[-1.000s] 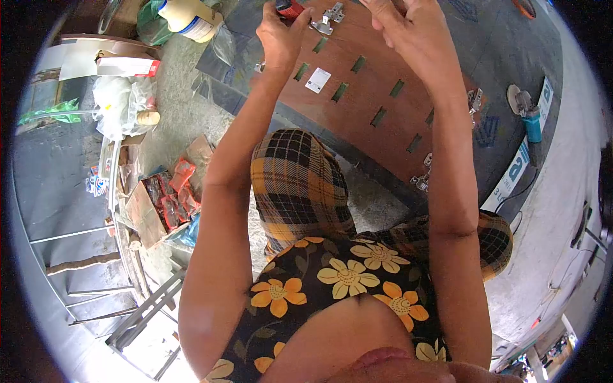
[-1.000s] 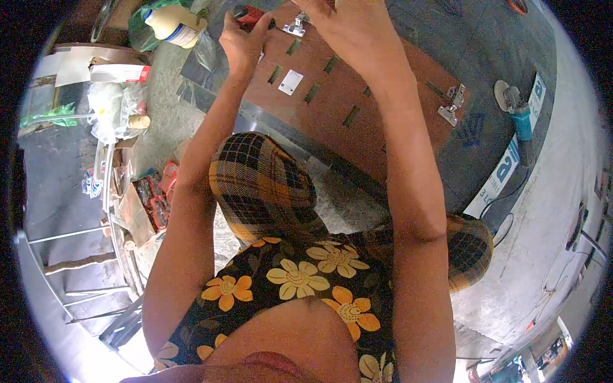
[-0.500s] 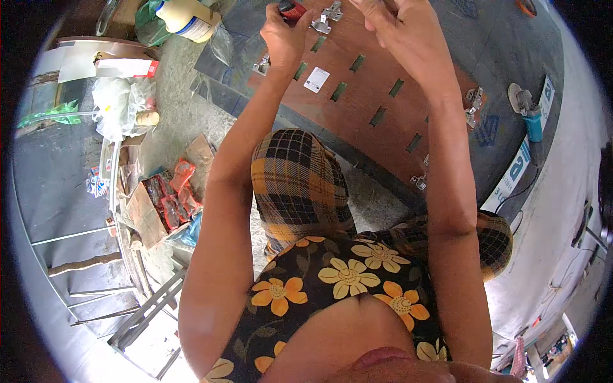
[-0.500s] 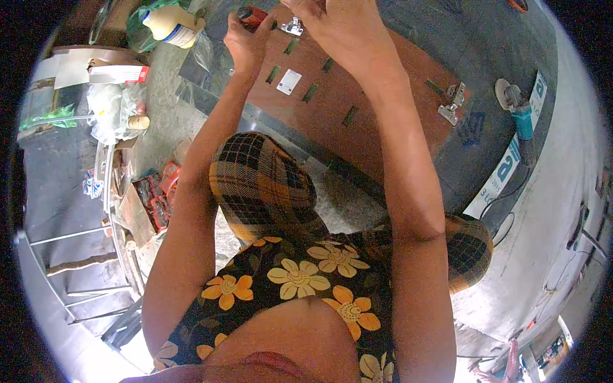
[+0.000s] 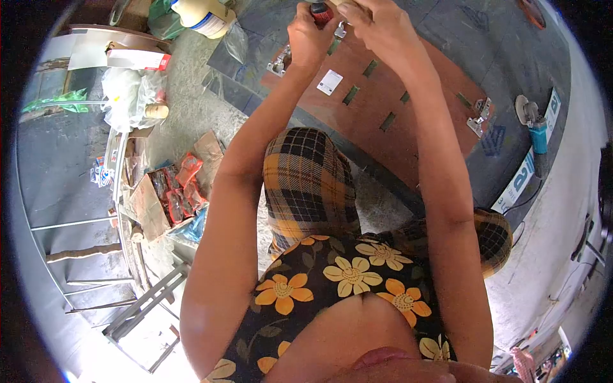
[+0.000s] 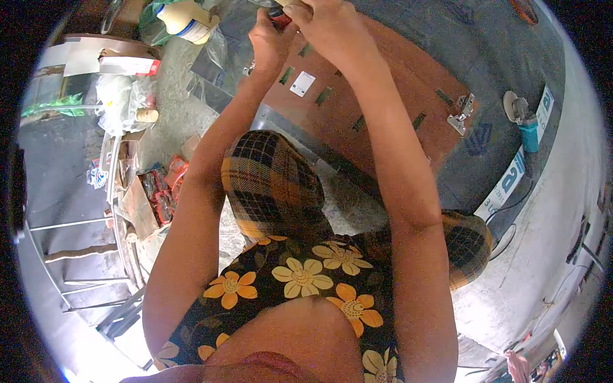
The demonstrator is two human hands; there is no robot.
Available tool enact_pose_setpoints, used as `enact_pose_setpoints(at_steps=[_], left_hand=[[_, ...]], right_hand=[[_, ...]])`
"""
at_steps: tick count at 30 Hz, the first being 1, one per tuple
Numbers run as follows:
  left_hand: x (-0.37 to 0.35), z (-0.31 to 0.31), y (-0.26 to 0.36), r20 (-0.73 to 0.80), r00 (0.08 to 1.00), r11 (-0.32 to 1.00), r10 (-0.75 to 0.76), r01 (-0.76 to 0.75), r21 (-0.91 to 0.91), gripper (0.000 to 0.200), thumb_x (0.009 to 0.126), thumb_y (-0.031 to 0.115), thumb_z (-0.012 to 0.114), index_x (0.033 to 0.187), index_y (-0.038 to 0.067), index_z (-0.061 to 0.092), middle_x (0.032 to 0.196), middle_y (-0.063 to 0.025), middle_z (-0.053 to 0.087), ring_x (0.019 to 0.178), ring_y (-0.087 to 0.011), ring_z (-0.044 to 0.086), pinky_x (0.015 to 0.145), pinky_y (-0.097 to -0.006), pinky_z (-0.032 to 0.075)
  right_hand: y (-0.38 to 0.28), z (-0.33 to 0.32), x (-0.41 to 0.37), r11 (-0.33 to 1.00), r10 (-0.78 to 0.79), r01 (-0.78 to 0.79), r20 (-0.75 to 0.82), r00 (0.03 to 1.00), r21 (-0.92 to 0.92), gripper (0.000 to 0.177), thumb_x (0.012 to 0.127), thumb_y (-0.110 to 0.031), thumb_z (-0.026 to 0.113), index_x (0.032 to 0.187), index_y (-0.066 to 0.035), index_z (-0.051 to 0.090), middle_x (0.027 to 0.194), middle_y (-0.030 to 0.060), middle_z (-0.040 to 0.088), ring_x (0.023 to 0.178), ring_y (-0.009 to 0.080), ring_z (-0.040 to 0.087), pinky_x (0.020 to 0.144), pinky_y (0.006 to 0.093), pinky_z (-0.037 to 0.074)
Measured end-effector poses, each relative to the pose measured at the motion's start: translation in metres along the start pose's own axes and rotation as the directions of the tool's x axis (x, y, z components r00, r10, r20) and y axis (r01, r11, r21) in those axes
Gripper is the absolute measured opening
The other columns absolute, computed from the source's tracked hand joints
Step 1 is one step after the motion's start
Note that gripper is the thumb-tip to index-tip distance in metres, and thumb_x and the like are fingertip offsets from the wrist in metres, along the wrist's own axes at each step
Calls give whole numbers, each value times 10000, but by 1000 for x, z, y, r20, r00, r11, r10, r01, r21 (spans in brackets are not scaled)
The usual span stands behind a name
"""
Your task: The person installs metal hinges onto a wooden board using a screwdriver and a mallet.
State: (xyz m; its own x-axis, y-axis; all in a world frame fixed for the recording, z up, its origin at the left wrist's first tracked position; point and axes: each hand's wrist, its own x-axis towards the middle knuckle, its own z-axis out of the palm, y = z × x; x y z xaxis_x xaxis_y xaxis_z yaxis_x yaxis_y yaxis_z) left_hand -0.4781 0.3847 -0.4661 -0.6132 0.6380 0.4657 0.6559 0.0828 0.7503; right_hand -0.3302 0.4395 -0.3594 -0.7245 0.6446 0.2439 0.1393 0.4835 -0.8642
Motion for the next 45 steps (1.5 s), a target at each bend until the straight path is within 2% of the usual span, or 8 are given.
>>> enact_pose_setpoints(at_steps=[3,6,9,12,15,18,22,45], left_hand=[[0,0,4,26,998,998,62,-63,14,295,862,123,726,1021,-46,544,848,-191,705,727,-259,709,632,-363,560],[1,-8,19,167,979,992,-116,124,-37,314,872,150,717,1029,-59,543,797,-192,699,696,-255,703,617,-361,550],[6,-4,6,176,984,1000,6,-9,16,320,889,179,698,1022,-73,553,751,-192,688,628,-238,682,578,-360,537],[23,3,-28,128,943,923,306,-327,202,494,760,339,828,924,-39,555,782,-193,696,688,-275,705,642,-377,548],[26,-2,-26,103,974,940,201,-222,261,503,784,342,803,949,-66,559,765,-203,687,685,-299,702,643,-389,545],[29,-15,-17,271,955,975,118,-163,150,326,898,198,685,1004,-86,565,739,-189,683,579,-223,661,544,-358,528],[17,-14,-2,17,986,970,165,-165,178,499,782,316,802,985,-73,566,749,-192,686,681,-293,701,637,-381,545],[-1,1,-2,-40,982,978,184,-179,111,448,764,270,825,992,-29,582,755,-165,691,677,-310,701,615,-371,549]], right_hand=[[5,-5,1,996,-66,67,-15,998,56,323,997,-288,564,1115,3,643,792,208,623,691,222,618,641,360,485],[18,1,0,984,-153,161,-104,983,73,343,1002,-296,556,1102,21,636,741,175,592,650,185,568,611,345,468],[18,-5,-3,994,-61,65,-48,997,92,346,1000,-297,560,1088,30,634,715,128,566,618,157,523,575,328,438],[1,-23,-10,997,71,-72,23,997,39,335,993,-294,571,1087,21,638,701,90,544,596,136,485,549,316,407],[4,-27,-14,1000,-20,20,-34,999,0,307,988,-277,578,1071,14,635,671,70,520,580,121,465,529,310,389],[0,-36,-19,999,-30,31,-48,998,36,277,986,-252,581,1061,11,627,644,62,504,577,117,471,525,307,394],[-15,-47,-23,1000,13,-12,-68,998,16,256,982,-228,585,1058,14,623,647,52,517,578,114,484,530,301,406],[-7,-39,-23,998,-51,50,-35,998,-38,228,974,-189,587,987,38,581,659,83,453,599,144,444,551,325,392]])
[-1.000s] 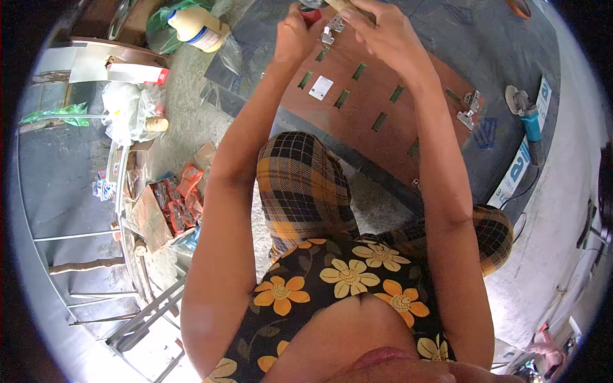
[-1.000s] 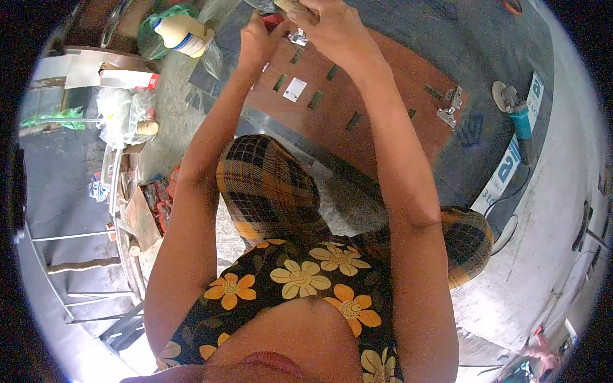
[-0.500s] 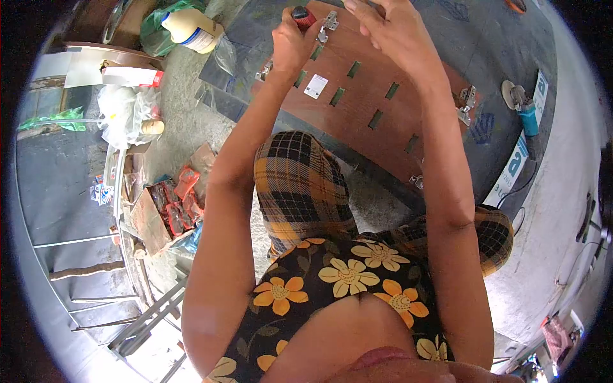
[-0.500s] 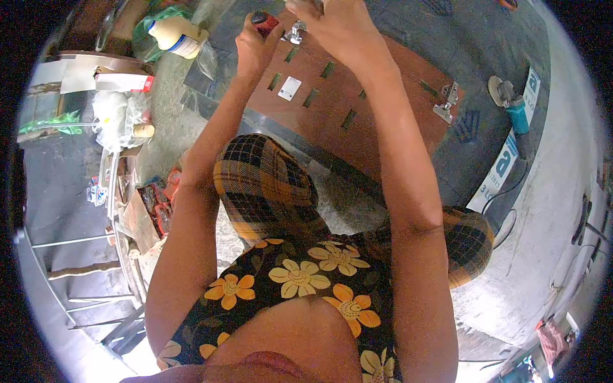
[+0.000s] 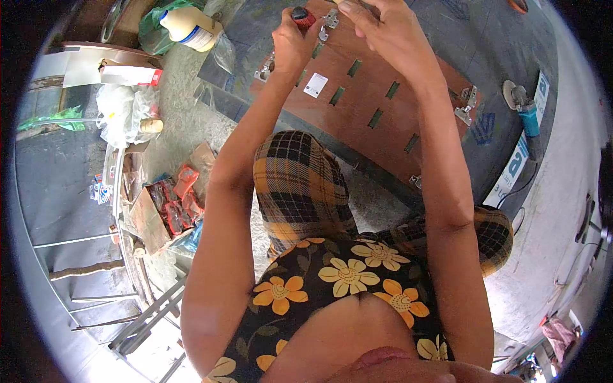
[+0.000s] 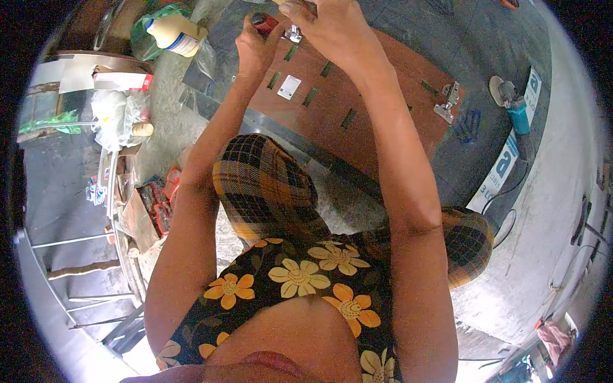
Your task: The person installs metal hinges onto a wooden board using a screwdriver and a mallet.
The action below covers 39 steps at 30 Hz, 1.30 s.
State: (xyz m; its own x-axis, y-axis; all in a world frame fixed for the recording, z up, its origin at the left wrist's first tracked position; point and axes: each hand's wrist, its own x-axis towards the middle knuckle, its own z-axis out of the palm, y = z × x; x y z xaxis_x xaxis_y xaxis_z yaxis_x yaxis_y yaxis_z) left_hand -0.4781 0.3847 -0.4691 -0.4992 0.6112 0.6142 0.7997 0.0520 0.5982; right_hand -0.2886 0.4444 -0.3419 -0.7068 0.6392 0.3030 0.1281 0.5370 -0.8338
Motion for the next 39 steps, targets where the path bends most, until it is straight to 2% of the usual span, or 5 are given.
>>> enact_pose_setpoints(at_steps=[22,25,31,34,39], left_hand=[[4,11,-30,71,996,993,54,-61,102,352,807,279,773,857,-31,614,773,-163,712,722,-252,720,667,-354,559],[6,-2,14,237,946,956,-222,258,-137,283,875,152,687,842,-117,606,672,-221,645,572,-234,655,525,-372,500],[17,12,-10,196,980,999,40,-36,-24,343,878,211,685,798,-114,611,673,-245,639,572,-265,663,526,-406,499],[29,2,7,407,911,993,-72,106,-61,354,873,216,687,806,-123,612,690,-253,643,604,-298,673,552,-407,507],[27,8,-15,281,959,999,35,-38,5,297,868,180,693,866,-105,613,757,-243,668,679,-310,687,603,-389,524]], right_hand=[[12,32,2,987,-160,163,-115,980,16,304,983,-243,583,1154,5,622,878,241,649,731,301,646,660,383,494],[-1,23,1,1000,-23,24,-10,1000,19,312,986,-247,577,1176,-3,621,932,250,658,784,319,677,679,398,506],[12,26,3,997,-63,66,-58,996,46,316,993,-231,567,1214,-10,608,978,242,663,794,289,683,690,377,516],[15,23,2,992,-48,54,-53,997,116,311,991,-224,569,1210,-7,609,964,243,657,797,287,680,694,369,513],[13,16,2,996,-69,72,-60,996,56,292,981,-207,580,1196,-11,612,935,253,639,791,306,670,692,364,503]])
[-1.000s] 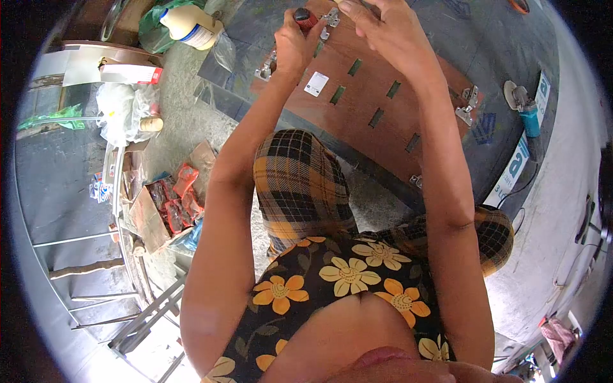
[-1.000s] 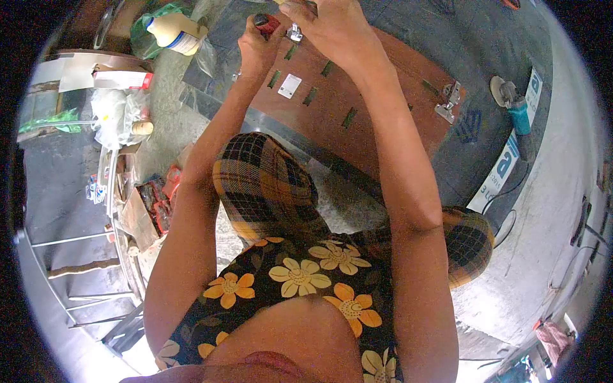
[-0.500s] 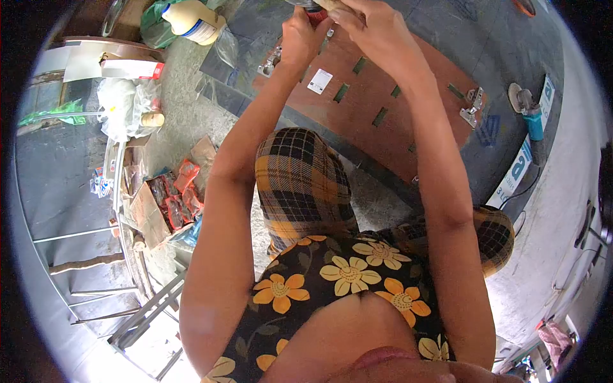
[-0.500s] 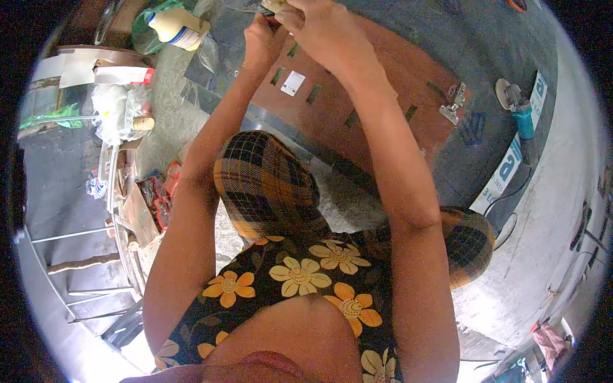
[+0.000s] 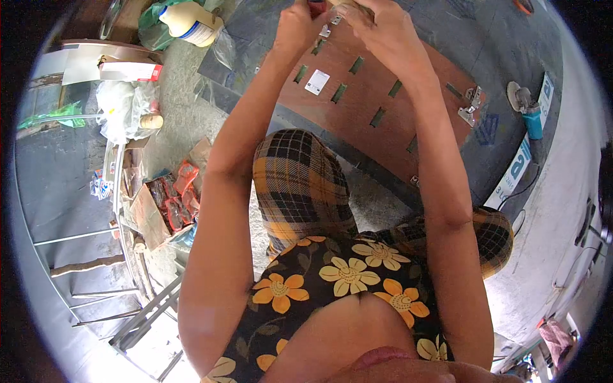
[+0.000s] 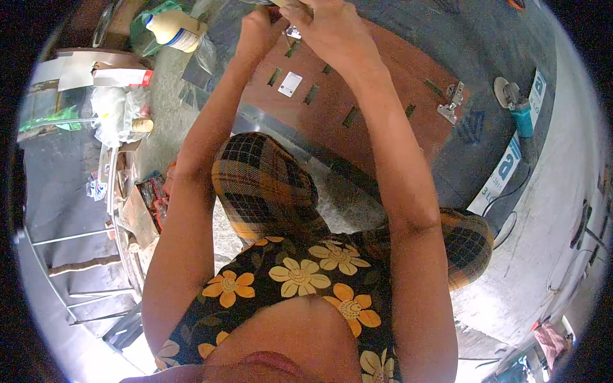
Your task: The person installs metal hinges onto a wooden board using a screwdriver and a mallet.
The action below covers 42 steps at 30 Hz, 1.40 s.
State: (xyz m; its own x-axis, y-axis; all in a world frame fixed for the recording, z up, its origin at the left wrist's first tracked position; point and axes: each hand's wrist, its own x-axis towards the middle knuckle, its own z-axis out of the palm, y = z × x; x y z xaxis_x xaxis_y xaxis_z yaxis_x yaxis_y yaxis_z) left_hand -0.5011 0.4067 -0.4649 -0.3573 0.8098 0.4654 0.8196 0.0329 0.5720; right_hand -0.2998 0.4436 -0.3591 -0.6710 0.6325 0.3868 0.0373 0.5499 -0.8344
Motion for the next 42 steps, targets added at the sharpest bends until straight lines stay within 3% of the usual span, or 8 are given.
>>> enact_pose_setpoints(at_steps=[7,11,20,28,31,34,40,42], left_hand=[[-13,-7,14,-105,992,988,-65,50,-146,314,862,105,702,1071,-72,547,851,-216,694,730,-296,701,642,-373,541],[-18,-2,8,-138,988,996,-68,60,-60,318,854,102,725,1061,-56,541,833,-198,694,728,-269,698,641,-362,542],[-26,4,14,-219,964,985,-151,130,-109,282,851,111,746,1014,-28,562,825,-170,692,677,-236,664,614,-349,530],[-23,9,23,-287,954,988,-86,45,-147,234,870,105,720,995,-23,570,840,-156,688,677,-181,642,590,-318,514],[-24,9,18,-243,962,976,-128,79,-201,250,881,133,711,1002,-37,572,822,-171,690,675,-195,655,586,-330,523],[-20,-1,35,-117,931,924,-345,316,-216,271,877,159,713,978,-49,573,789,-184,685,653,-205,658,576,-336,527],[-11,21,-17,-275,955,993,-110,117,9,241,855,156,696,873,-65,602,732,-190,670,578,-209,626,520,-351,497],[3,20,-31,-134,979,988,-154,150,-42,230,861,166,673,863,-56,613,719,-185,667,577,-204,614,514,-374,482]], right_hand=[[-5,2,0,1000,-4,3,-12,1000,-23,283,976,-203,585,1187,-17,616,934,249,646,775,302,658,699,369,503],[-9,1,0,998,51,-52,16,999,35,284,973,-189,587,1198,-17,612,956,234,667,803,302,674,711,366,509],[-1,5,-1,991,-103,106,-30,994,81,296,974,-178,582,1215,-8,609,1019,236,672,903,318,695,746,364,525],[-20,5,2,1000,4,-5,33,999,4,286,979,-197,578,1189,-7,617,972,233,671,863,338,686,712,383,521],[-3,16,3,994,-79,78,-17,997,-72,270,980,-201,577,1162,-6,620,931,227,665,806,343,669,682,390,509],[5,15,5,997,-78,78,5,997,-13,263,981,-203,572,1160,-18,622,946,227,660,806,369,654,679,396,505],[6,19,2,992,-111,108,-47,993,-65,270,968,-173,579,1185,-16,614,986,238,657,853,381,657,720,406,513],[11,20,1,988,-143,138,-68,987,-75,274,963,-160,584,1193,-16,610,966,239,652,843,366,660,725,402,513]])
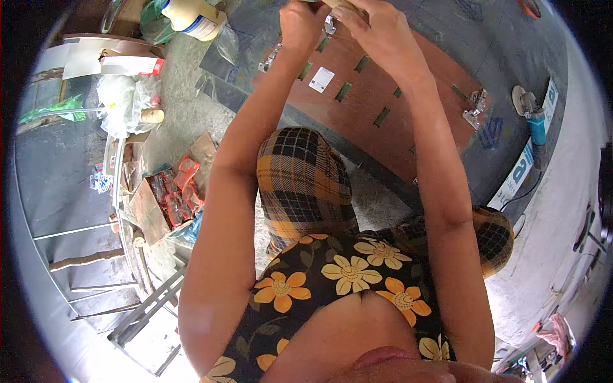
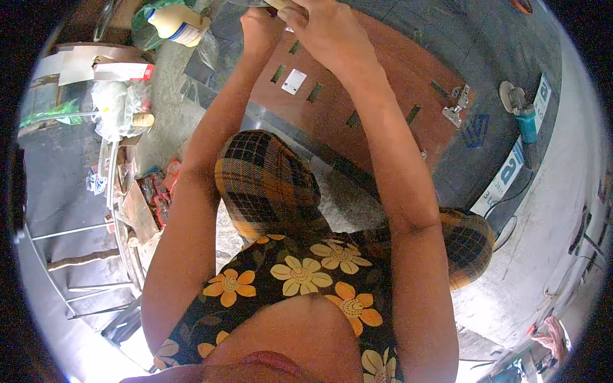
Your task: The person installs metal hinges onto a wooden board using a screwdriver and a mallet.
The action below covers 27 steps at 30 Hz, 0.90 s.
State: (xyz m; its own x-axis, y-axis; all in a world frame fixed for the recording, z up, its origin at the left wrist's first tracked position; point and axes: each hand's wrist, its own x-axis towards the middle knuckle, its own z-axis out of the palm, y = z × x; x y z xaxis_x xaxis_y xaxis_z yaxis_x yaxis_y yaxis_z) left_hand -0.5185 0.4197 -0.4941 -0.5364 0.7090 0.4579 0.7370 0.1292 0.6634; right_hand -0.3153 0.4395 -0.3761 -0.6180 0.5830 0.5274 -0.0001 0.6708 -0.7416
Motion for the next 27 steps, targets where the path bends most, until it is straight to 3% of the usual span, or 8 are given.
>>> enact_pose_setpoints(at_steps=[7,10,12,13,16,20,23,27], left_hand=[[36,-5,17,-62,992,991,106,-111,-75,220,867,192,635,789,-14,633,683,-157,659,573,-222,589,548,-380,473],[38,-31,16,420,872,625,253,-479,617,234,870,186,664,754,-13,623,679,-155,654,555,-227,567,553,-370,471],[33,-39,24,150,988,965,-26,-14,263,246,877,189,679,759,-21,629,678,-156,653,555,-216,574,557,-375,472],[30,-42,27,78,973,976,-217,216,9,251,880,190,686,762,-25,632,677,-156,653,556,-210,578,559,-377,473],[17,-57,26,1,940,938,-342,342,-60,287,899,215,689,778,-42,649,668,-148,651,563,-196,597,569,-384,475],[3,-66,-5,56,966,967,-251,253,-29,405,787,354,783,757,-29,655,715,-150,709,687,-232,714,664,-338,558],[-8,-64,-8,-28,986,986,-165,164,-16,448,762,405,794,677,-18,670,672,-142,702,662,-226,707,661,-336,552],[-12,-62,-8,-61,997,987,-56,65,147,481,747,409,803,800,-46,658,733,-161,709,698,-269,713,676,-365,548]], right_hand=[[-13,-13,4,989,129,-133,64,990,61,262,952,-141,598,1165,12,596,824,218,598,700,251,585,665,342,482],[-21,-20,6,986,158,-160,61,986,35,255,950,-146,605,1134,29,592,780,201,570,655,212,514,630,333,459],[-26,-26,6,985,164,-166,45,985,45,254,950,-152,608,1123,33,592,764,193,557,644,201,487,617,332,449],[-28,-28,6,985,162,-164,32,986,58,255,949,-155,610,1121,32,593,758,189,552,643,198,482,613,333,447],[-32,-34,7,989,140,-141,10,990,47,271,950,-167,614,1130,34,594,754,187,553,640,191,479,609,332,446],[-29,-29,7,995,30,-25,-48,998,97,296,949,-176,619,1156,35,595,771,193,581,639,184,503,611,328,451],[-32,-29,7,990,130,-132,28,991,48,308,946,-175,624,1173,33,599,798,200,609,649,183,534,623,328,462],[-29,-23,6,987,118,-122,49,992,106,307,944,-169,627,1173,33,601,811,214,624,655,195,561,629,328,468]])
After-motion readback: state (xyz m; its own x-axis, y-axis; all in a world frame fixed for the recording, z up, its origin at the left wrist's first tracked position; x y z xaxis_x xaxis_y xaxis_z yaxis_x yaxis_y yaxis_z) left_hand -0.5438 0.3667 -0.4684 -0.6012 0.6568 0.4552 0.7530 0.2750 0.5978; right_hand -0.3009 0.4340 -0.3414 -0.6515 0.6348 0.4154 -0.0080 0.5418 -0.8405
